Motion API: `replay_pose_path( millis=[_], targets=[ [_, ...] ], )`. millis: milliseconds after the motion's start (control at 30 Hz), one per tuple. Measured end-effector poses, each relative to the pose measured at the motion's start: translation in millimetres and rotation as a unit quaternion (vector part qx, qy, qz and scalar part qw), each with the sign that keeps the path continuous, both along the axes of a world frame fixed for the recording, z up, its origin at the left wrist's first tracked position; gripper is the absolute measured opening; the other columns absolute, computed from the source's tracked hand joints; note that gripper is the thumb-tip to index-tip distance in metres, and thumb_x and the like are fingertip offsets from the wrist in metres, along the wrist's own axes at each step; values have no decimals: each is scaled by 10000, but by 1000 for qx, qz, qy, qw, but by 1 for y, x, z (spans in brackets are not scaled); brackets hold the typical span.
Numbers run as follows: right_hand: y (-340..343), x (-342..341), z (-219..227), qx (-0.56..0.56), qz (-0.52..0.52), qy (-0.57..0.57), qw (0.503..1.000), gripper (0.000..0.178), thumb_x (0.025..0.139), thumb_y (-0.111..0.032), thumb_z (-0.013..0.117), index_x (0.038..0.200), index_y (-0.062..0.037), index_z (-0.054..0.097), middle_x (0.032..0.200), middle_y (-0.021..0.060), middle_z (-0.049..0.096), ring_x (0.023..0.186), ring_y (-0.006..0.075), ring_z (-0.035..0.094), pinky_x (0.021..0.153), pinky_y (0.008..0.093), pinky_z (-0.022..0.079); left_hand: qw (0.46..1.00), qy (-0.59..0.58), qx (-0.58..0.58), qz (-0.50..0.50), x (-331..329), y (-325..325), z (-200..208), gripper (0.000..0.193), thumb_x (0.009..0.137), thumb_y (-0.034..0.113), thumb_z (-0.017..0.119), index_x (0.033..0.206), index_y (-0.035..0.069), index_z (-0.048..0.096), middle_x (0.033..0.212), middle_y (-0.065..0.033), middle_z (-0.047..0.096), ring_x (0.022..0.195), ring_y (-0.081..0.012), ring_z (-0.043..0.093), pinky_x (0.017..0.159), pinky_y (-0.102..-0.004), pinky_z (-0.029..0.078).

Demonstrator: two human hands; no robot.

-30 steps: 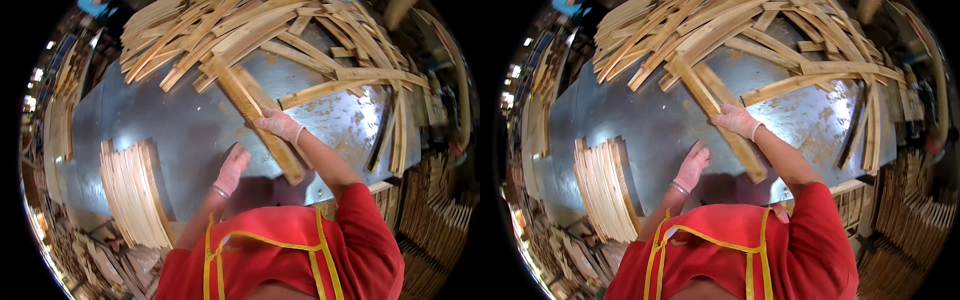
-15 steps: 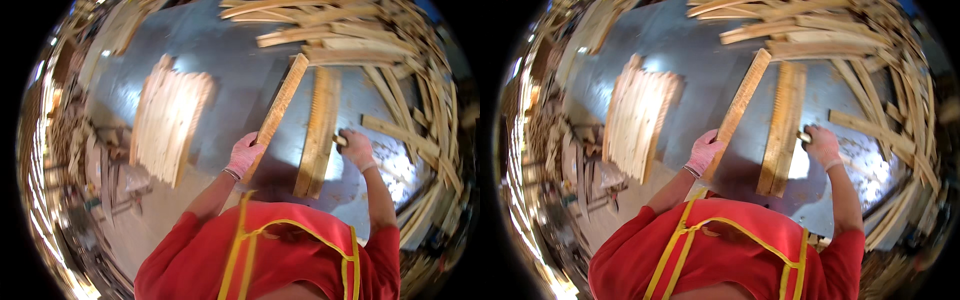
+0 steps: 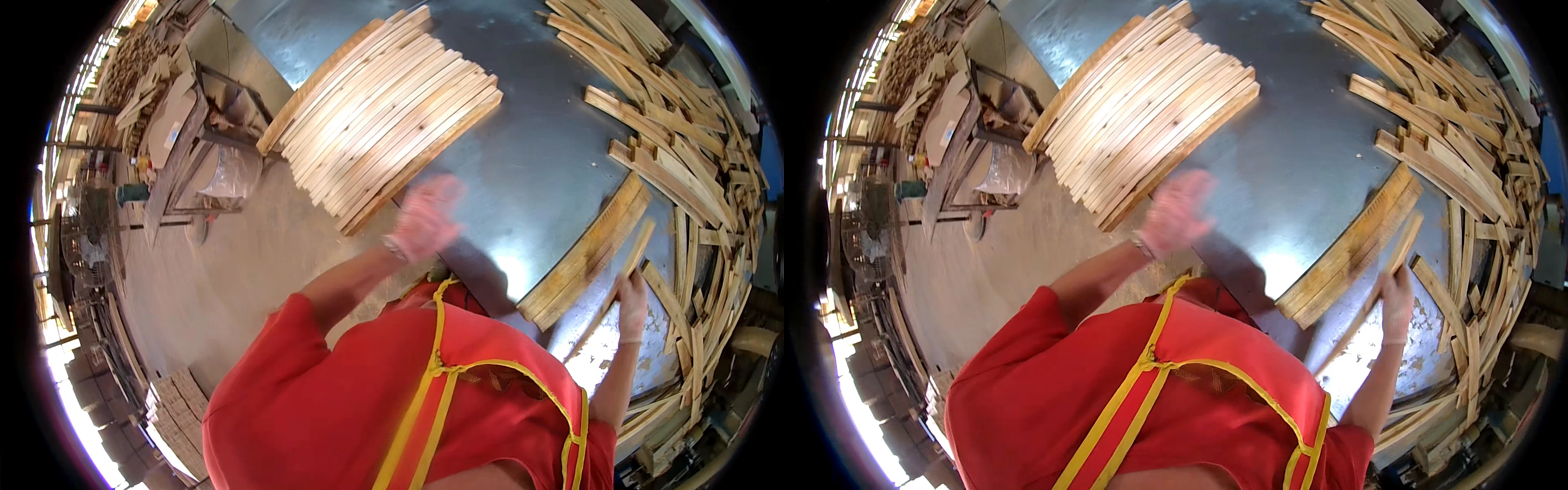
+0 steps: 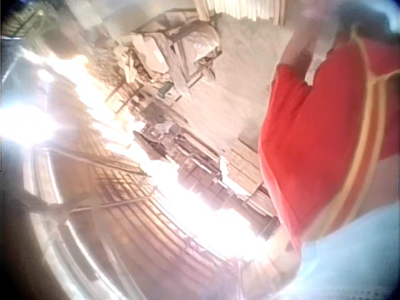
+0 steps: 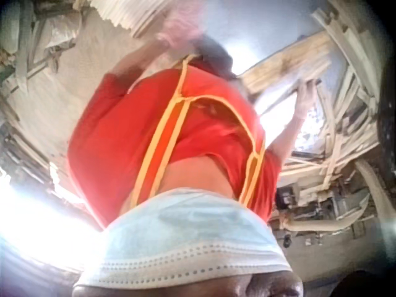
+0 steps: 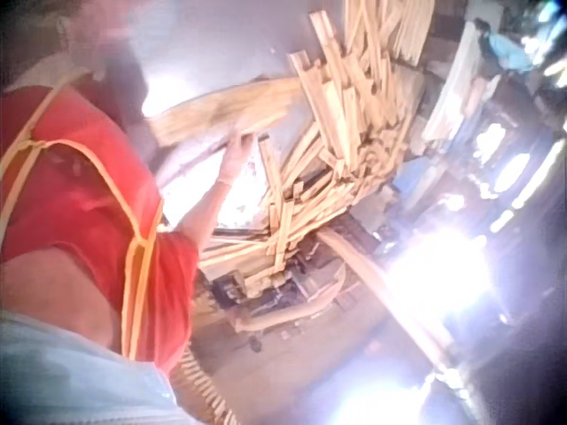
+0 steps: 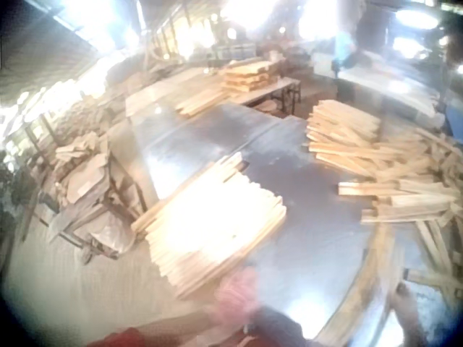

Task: The person picks up thin wooden planks from a large pile on a metal table and stacks them neatly into a separate pile. The person wears pink gloves and a red shirt with yellow straps. Another person is visible in the background working with similar materials.

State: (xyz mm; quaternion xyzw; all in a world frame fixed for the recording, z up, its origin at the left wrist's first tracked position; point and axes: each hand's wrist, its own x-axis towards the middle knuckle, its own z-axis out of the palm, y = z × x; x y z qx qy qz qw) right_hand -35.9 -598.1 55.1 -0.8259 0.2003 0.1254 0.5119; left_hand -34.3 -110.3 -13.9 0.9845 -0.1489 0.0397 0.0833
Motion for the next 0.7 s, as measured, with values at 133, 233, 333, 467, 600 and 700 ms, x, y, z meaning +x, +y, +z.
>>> replay_pose_path(
  millis=[133,233,333,467,600,700],
  targets=[
    [93,74,9,197,-168,-151,954,505,1036,-333,688,1398,5,589,1070,61,639,946,166,623,826,320,545,904,319,-270,-92,8,-107,45,900,916,501,712,1577,-28,408,1592,-270,464,1449,-406,490,1214,-451,395],
    [146,109,-33,277,-245,-175,912,504,942,-295,810,1330,-24,637,1007,43,677,942,168,660,853,338,583,885,386,-252,-60,42,-120,43,646,923,298,680,1488,37,507,1183,-240,719,1103,-387,712,982,-477,570],
    [138,95,-71,27,-105,-209,972,849,918,-407,818,1556,25,460,1523,207,543,1390,308,550,1170,432,446,943,240,-227,37,33,-74,2,461,927,235,625,1339,28,621,1094,-191,738,950,-363,733,891,-485,604],
    [83,54,-77,-378,11,-54,924,969,871,-488,818,1599,-5,398,1605,250,443,1498,399,426,1242,484,348,979,72,161,102,23,25,-13,460,862,262,728,1297,130,658,1376,-79,529,1337,-268,485,1087,-509,446],
    [61,30,-103,-392,-33,-6,920,980,854,-467,826,1606,-20,387,1563,257,484,1448,436,462,1228,492,366,965,-38,184,186,30,49,-1,779,841,364,781,1533,155,492,1476,-103,484,1387,-306,446,1177,-545,354],
    [66,29,-110,-231,-90,-66,966,909,883,-347,828,1606,-20,384,1540,234,520,1410,400,506,1206,452,394,985,-16,138,106,32,-38,-7,842,853,473,769,1558,128,461,1503,-151,508,1439,-365,432,1197,-585,320]
  ],
)
